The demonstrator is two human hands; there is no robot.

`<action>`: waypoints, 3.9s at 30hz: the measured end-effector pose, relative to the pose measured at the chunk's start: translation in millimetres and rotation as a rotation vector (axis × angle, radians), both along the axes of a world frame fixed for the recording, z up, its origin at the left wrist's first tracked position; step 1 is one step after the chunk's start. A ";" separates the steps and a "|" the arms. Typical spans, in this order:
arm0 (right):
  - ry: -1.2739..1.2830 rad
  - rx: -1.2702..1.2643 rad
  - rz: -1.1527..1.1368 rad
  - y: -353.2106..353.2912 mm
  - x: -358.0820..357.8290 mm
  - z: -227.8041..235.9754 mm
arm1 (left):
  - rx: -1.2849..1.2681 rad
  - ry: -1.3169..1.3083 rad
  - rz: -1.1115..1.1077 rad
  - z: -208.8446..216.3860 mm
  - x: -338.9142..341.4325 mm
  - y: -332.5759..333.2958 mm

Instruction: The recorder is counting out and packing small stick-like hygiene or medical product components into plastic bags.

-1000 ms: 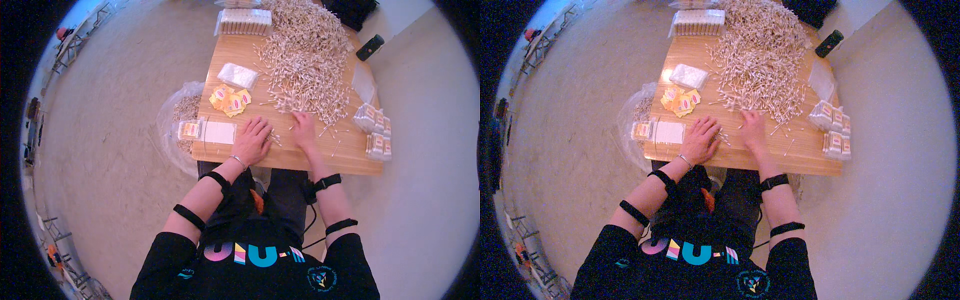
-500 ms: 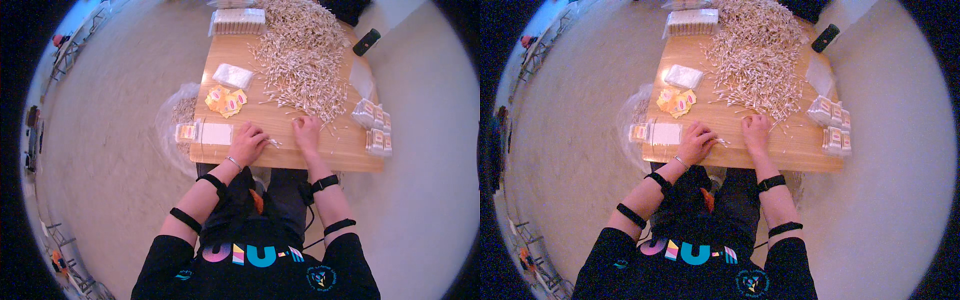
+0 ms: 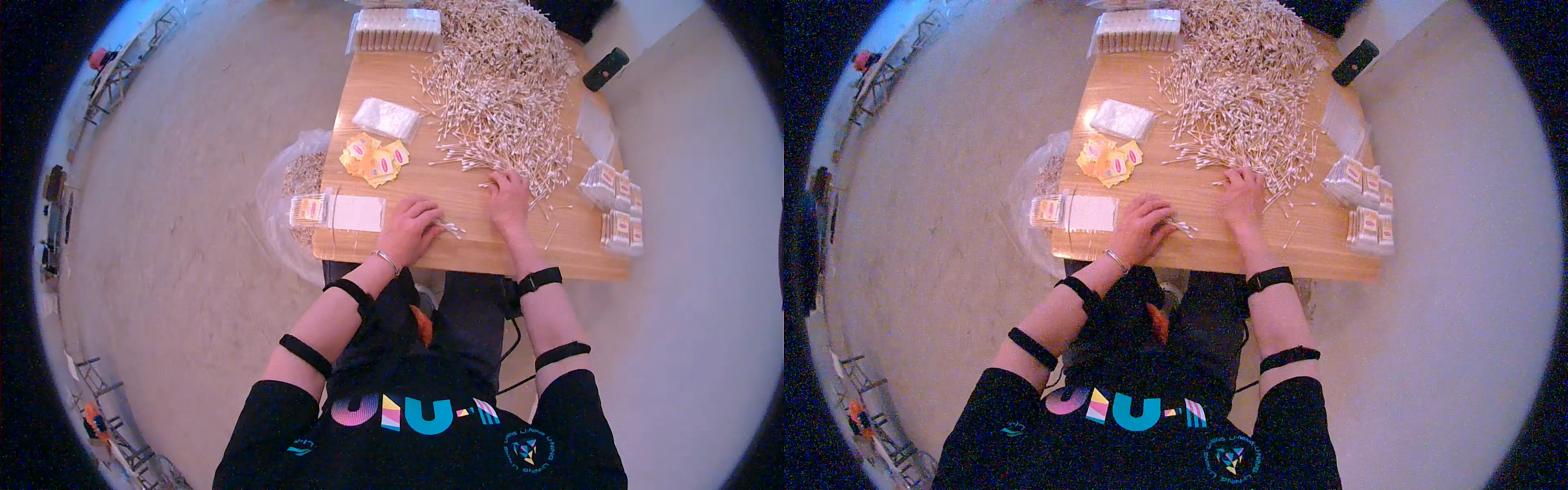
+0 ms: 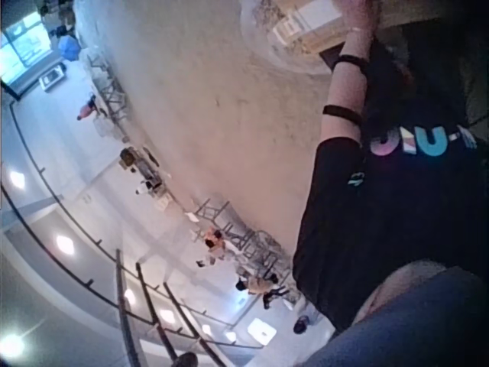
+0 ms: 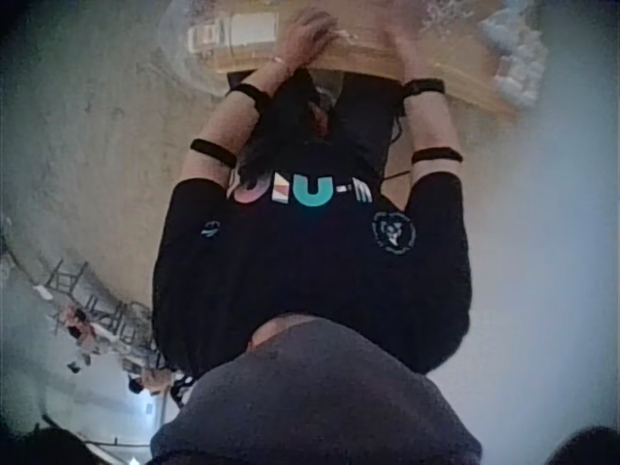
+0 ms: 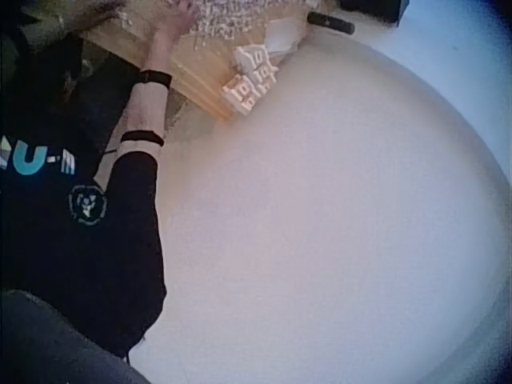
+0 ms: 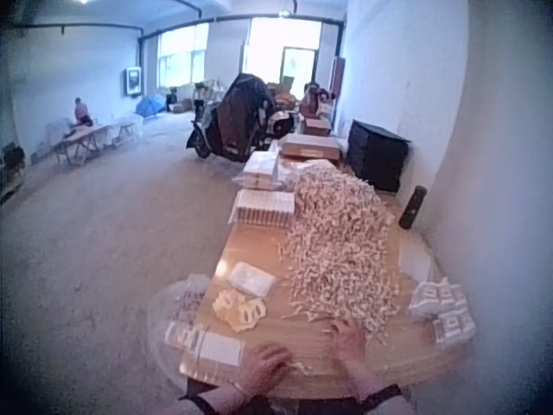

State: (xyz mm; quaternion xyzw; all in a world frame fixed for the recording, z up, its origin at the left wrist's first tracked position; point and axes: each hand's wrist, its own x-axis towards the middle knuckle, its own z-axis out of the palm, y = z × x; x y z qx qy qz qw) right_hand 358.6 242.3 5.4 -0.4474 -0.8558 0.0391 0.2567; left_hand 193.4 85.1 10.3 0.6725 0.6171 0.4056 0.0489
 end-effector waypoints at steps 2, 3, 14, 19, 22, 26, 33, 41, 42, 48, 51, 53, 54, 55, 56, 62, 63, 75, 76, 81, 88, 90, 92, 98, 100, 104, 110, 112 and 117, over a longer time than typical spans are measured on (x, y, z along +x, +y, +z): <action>-0.051 -0.012 0.006 4.5 2.8 1.1 | -0.062 -0.001 -0.031 -1.0 -1.0 0.2; -0.049 -0.006 0.030 5.3 2.3 -0.2 | -0.092 -0.001 -0.048 -0.4 -0.8 1.1; 0.049 -0.412 0.337 -55.3 -57.9 0.2 | -0.145 -0.020 0.128 5.4 1.7 -2.4; 0.227 -0.316 0.282 -38.7 -21.0 -1.1 | -0.154 0.002 0.071 2.8 1.5 -0.8; 0.133 -0.174 0.294 -35.2 -4.1 4.1 | -0.136 0.007 0.035 -3.7 -0.7 -2.0; 0.071 -0.113 0.281 -24.3 9.4 5.1 | -0.123 0.045 0.022 -5.3 0.4 1.1; -0.019 -0.101 0.045 -13.3 12.5 8.3 | -0.108 0.048 0.019 -5.2 0.5 0.8; 0.045 -0.163 0.354 -42.1 -26.9 4.9 | -0.106 -0.005 0.118 1.1 3.2 0.5; 0.088 -0.164 0.353 -43.6 -27.1 2.9 | -0.100 0.013 0.110 0.2 1.8 0.6; 0.134 -0.119 0.170 -31.0 9.4 -6.4 | -0.138 -0.021 -0.003 -3.3 -1.7 -1.1; 0.080 -0.031 0.057 -25.4 21.6 4.2 | -0.126 -0.036 -0.011 -4.7 -2.1 -1.1; 0.055 0.025 0.016 -27.0 21.5 7.4 | -0.127 -0.125 0.027 -4.5 1.6 1.2; -0.052 0.070 0.061 -33.8 15.8 5.2 | -0.132 -0.167 0.048 -4.9 3.3 0.9; -0.159 0.114 0.106 -44.2 6.8 0.6 | -0.137 -0.234 0.071 -5.3 3.9 1.4; -0.286 0.096 0.226 -64.0 -10.0 5.5 | -0.147 -0.296 0.107 -7.2 -0.6 -1.9; -0.469 -0.199 0.307 -108.8 -46.4 12.3 | -0.087 -0.491 0.227 -11.8 -8.0 -1.9; -0.530 -0.227 0.288 -104.1 -48.9 14.5 | -0.080 -0.508 0.251 -13.2 -7.4 -1.3; -0.455 -0.206 0.439 -129.7 -33.9 19.8 | 0.027 -0.580 0.311 -13.6 -8.4 -0.4; -0.476 -0.192 0.431 -126.7 -32.9 17.0 | 0.029 -0.584 0.313 -12.7 -8.5 -0.3; -0.436 -0.173 0.363 -99.1 -32.8 13.8 | 0.050 -0.621 0.310 -17.5 -11.8 0.6; -0.390 -0.144 0.184 -83.3 -26.1 15.8 | 0.041 -0.590 0.317 -14.4 -9.4 1.8; -0.487 -0.173 0.201 -97.9 -30.8 20.0 | 0.024 -0.600 0.324 -15.5 -9.5 0.6; -0.439 -0.200 0.244 -109.7 -35.9 13.1 | 0.040 -0.597 0.312 -15.3 -9.7 0.2; -0.437 -0.242 0.352 -130.4 -29.2 14.3 | 0.038 -0.607 0.309 -14.3 -9.7 -1.9; -0.467 -0.249 0.358 -127.4 -26.7 16.6 | 0.051 -0.589 0.307 -12.6 -9.8 -1.1; -0.464 -0.205 0.303 -106.1 -27.3 15.3 | -0.040 -0.572 0.281 -10.3 -10.3 -2.2; -0.071 -0.125 0.207 -88.0 -9.8 9.2 | -0.046 -0.283 0.212 -11.3 -6.7 -11.3; -0.001 -0.121 0.188 -86.8 -5.7 10.7 | -0.059 -0.240 0.190 -11.0 -4.4 -14.2; 0.014 -0.260 0.185 -85.6 -4.6 7.4 | -0.078 -0.229 0.129 -10.4 -1.1 -9.6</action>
